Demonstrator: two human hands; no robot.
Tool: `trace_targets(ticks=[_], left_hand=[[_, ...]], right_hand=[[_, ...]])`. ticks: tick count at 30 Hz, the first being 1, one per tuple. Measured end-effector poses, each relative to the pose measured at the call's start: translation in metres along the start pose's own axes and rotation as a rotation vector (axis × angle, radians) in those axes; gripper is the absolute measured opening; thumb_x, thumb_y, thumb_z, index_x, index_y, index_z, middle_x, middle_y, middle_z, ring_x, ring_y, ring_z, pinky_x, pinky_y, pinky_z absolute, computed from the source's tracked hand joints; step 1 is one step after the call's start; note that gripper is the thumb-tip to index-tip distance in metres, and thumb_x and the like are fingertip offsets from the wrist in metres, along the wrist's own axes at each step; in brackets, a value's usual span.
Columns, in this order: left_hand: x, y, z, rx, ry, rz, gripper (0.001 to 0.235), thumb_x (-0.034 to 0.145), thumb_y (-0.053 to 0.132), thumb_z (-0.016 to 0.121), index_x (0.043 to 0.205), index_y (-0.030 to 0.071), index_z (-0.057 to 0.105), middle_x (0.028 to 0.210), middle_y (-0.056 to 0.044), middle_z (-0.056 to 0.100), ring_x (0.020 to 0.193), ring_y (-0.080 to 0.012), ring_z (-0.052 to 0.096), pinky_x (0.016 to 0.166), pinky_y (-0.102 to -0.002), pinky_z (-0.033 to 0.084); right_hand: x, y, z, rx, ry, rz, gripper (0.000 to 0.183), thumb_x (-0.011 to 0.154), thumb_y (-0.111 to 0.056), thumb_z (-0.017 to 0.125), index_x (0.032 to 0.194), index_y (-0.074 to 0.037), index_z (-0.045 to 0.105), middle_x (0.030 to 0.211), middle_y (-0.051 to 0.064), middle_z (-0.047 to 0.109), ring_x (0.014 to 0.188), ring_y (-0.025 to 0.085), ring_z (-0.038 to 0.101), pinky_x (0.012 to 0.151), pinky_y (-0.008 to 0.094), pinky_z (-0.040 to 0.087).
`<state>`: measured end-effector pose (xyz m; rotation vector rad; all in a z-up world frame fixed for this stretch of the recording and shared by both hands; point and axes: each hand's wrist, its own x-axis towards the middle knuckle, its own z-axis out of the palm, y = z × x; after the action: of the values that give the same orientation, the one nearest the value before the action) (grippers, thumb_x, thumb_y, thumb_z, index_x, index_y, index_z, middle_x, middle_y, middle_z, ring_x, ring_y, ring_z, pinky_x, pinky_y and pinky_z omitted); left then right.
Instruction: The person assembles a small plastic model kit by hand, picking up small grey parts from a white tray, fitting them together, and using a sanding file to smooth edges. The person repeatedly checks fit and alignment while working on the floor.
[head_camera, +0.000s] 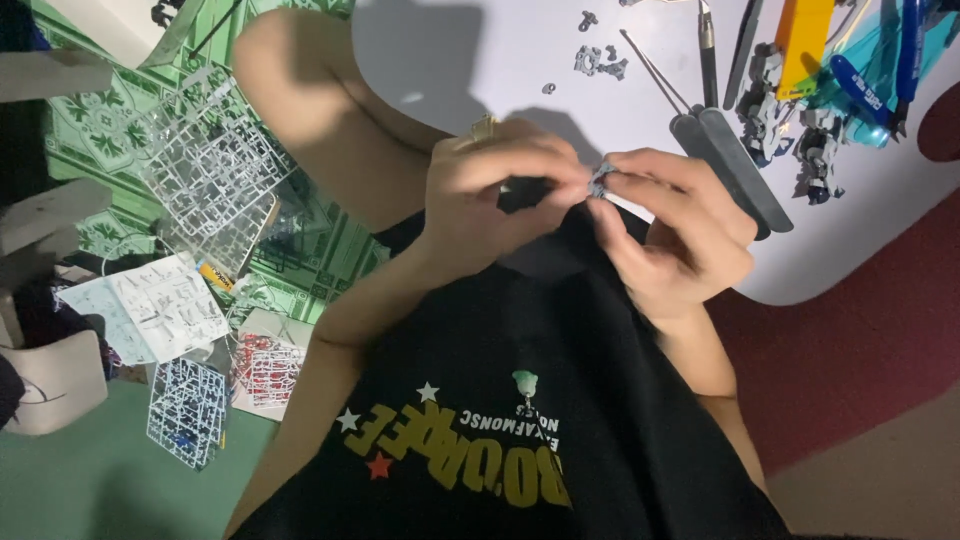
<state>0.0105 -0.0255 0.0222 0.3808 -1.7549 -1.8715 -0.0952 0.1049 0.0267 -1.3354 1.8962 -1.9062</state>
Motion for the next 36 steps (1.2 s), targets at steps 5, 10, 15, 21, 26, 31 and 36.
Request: trace_targets(ticks=[5,10,15,21,26,31,36], left_hand=[[-0.009,-0.032,-0.026,0.223,0.071,-0.052,0.014,0.088,-0.001,0.067,0.102,0.002,0.066,0.095,-0.007,0.068,0.072,-0.0137,0.063,0.064,-0.023,0.048],[-0.066,-0.070,-0.064,0.099,-0.238,-0.395,0.013,0.094,0.007,0.062,0.100,-0.003,0.068,0.081,-0.008,0.070,0.064,-0.0124,0.061,0.063,-0.021,0.047],[-0.146,-0.182,-0.053,0.929,-0.323,-0.378,0.017,0.082,0.011,0.053,0.072,0.002,0.063,0.095,-0.023,0.065,0.084,-0.0380,0.059,0.073,-0.044,0.046],[-0.204,-0.300,0.006,1.194,-0.036,-0.327,0.019,0.074,0.020,0.058,0.068,0.005,0.068,0.070,-0.015,0.065,0.058,-0.0372,0.057,0.053,-0.047,0.047],[-0.189,-0.289,0.003,0.964,-0.165,-0.339,0.015,0.077,0.015,0.056,0.071,0.003,0.064,0.071,-0.012,0.063,0.055,-0.0279,0.057,0.049,-0.042,0.045],[-0.198,-0.298,-0.004,1.104,-0.636,-0.205,0.009,0.070,0.006,0.059,0.077,0.007,0.063,0.086,-0.013,0.064,0.068,-0.0364,0.058,0.056,-0.046,0.049],[-0.171,-0.271,0.026,0.940,-0.407,-0.197,0.027,0.076,0.010,0.064,0.101,0.001,0.058,0.085,-0.017,0.061,0.064,-0.0376,0.064,0.056,-0.046,0.051]], right_hand=[[-0.006,0.013,-0.025,-0.251,-0.143,0.262,0.019,0.086,0.014,0.077,0.099,0.012,0.063,0.105,0.025,0.064,0.084,0.028,0.059,0.072,0.034,0.050],[-0.033,0.027,-0.052,-0.268,-0.218,0.327,0.021,0.093,0.026,0.073,0.105,0.021,0.057,0.111,0.031,0.057,0.087,0.034,0.058,0.073,0.040,0.056],[-0.065,0.045,-0.059,-0.261,-0.279,0.216,0.020,0.095,0.029,0.073,0.107,0.024,0.058,0.110,0.036,0.059,0.083,0.037,0.058,0.069,0.040,0.053],[-0.093,0.075,-0.055,-0.344,-0.300,0.019,0.018,0.092,0.021,0.078,0.103,0.021,0.064,0.106,0.032,0.065,0.076,0.034,0.056,0.067,0.038,0.043],[-0.100,0.077,-0.057,-0.323,-0.271,-0.024,0.021,0.087,0.026,0.078,0.103,0.020,0.065,0.106,0.031,0.065,0.076,0.034,0.055,0.067,0.040,0.044],[-0.094,0.073,-0.055,-0.327,-0.249,0.000,0.017,0.090,0.015,0.080,0.099,0.019,0.066,0.103,0.029,0.066,0.080,0.034,0.057,0.071,0.040,0.044],[-0.095,0.079,-0.061,-0.189,-0.268,-0.004,0.019,0.095,0.017,0.081,0.103,0.021,0.065,0.100,0.027,0.062,0.069,0.030,0.046,0.061,0.038,0.035]])
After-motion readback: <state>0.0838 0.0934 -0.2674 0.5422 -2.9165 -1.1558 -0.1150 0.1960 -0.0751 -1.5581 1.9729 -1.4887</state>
